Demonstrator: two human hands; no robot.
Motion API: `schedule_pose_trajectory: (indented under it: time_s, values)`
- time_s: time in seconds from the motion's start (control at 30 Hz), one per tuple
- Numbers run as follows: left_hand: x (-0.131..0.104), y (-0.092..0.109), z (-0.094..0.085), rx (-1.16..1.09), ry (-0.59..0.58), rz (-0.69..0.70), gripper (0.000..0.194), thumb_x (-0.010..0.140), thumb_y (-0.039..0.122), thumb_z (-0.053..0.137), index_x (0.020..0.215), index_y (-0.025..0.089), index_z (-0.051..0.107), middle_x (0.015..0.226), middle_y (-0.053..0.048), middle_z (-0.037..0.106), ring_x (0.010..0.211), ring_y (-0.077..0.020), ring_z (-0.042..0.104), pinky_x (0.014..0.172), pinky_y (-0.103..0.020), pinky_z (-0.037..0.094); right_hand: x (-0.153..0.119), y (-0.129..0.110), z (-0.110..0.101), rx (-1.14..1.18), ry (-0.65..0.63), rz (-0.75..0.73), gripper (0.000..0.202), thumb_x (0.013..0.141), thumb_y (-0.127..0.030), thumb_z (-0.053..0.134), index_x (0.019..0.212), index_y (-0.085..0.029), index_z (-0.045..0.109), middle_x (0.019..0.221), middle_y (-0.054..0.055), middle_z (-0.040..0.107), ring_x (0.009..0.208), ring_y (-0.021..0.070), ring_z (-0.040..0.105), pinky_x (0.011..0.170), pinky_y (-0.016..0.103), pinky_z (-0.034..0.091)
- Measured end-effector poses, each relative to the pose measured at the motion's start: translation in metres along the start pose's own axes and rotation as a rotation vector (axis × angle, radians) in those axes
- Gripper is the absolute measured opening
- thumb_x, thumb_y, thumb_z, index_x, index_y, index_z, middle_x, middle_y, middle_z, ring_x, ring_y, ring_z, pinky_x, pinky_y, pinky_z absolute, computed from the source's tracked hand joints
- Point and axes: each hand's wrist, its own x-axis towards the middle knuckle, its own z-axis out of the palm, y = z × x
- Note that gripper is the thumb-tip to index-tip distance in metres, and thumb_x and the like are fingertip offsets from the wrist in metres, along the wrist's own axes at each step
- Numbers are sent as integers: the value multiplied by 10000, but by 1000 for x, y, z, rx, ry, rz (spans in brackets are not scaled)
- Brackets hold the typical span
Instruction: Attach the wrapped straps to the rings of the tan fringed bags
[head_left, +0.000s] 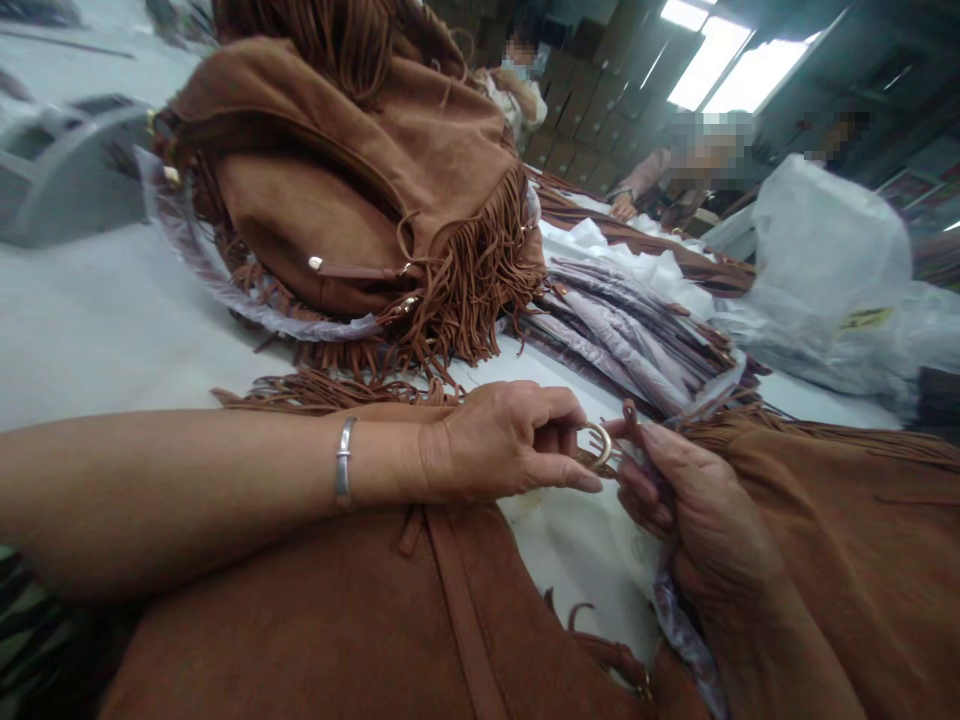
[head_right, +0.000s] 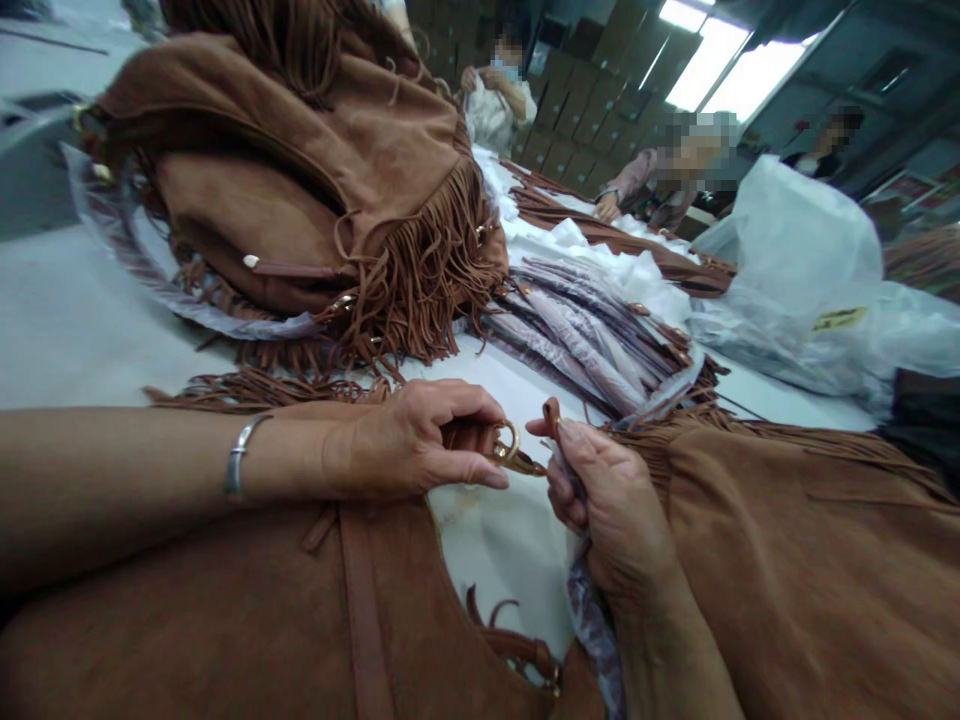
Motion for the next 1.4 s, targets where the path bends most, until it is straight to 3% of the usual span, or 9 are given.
schedule_pose_trajectory:
  time_s: [0.2,0.3,0.4,0.7,0.87,1.07,1.27,1.4]
  values:
    - [-6,2,-2,253,-89,219,266,741,386,691,733,129,622,705,-18,619,708,-121,540,723,-243,407,-4,-1,-1,-132,-87,16,319,737,-462,652,702,-148,609,440,-71,305,379,39,179,371,201,85]
    - [-6,0,-1,320,-119,200,290,758,419,664,782,132,630,744,-29,611,751,-136,538,739,-246,409,-3,0,0,-137,-126,55,351,739,-456,655,604,-158,528,453,-73,287,394,37,160,382,208,80]
    - [-6,-2,0,342,-134,188,304,767,433,648,792,131,633,761,-38,596,773,-148,528,735,-249,413,-1,3,-1,-110,-146,88,332,773,-442,626,629,-165,511,456,-82,276,392,38,151,383,206,78]
    - [-8,-1,-3,336,-145,321,294,816,410,595,756,123,623,750,-56,607,759,-154,532,739,-259,410,0,6,0,-87,-208,96,349,772,-442,624,603,-169,489,444,-79,284,395,43,141,383,205,91]
    - [-7,-2,-3,306,-140,337,310,818,423,589,736,125,609,723,-50,596,722,-141,526,721,-252,403,-1,8,0,-66,-212,94,347,757,-445,637,609,-164,499,450,-79,288,395,40,161,385,198,93]
    - [-6,-2,-1,418,-182,222,329,831,456,556,784,135,604,752,-45,581,742,-154,506,698,-262,384,0,10,2,-25,-202,111,299,773,-421,630,669,-155,541,468,-85,285,400,32,141,377,183,87]
    - [-6,-2,-4,405,-210,337,349,864,438,508,728,126,581,719,-46,557,717,-148,504,692,-259,384,0,9,4,43,-116,119,247,753,-398,653,744,-164,576,440,-100,274,381,29,127,358,166,105]
    - [-7,-5,-2,460,-223,351,376,869,460,485,744,122,592,729,-57,563,714,-157,506,675,-267,390,-4,6,4,87,-126,82,364,719,-525,650,716,-166,589,408,-101,263,349,26,132,330,170,103]
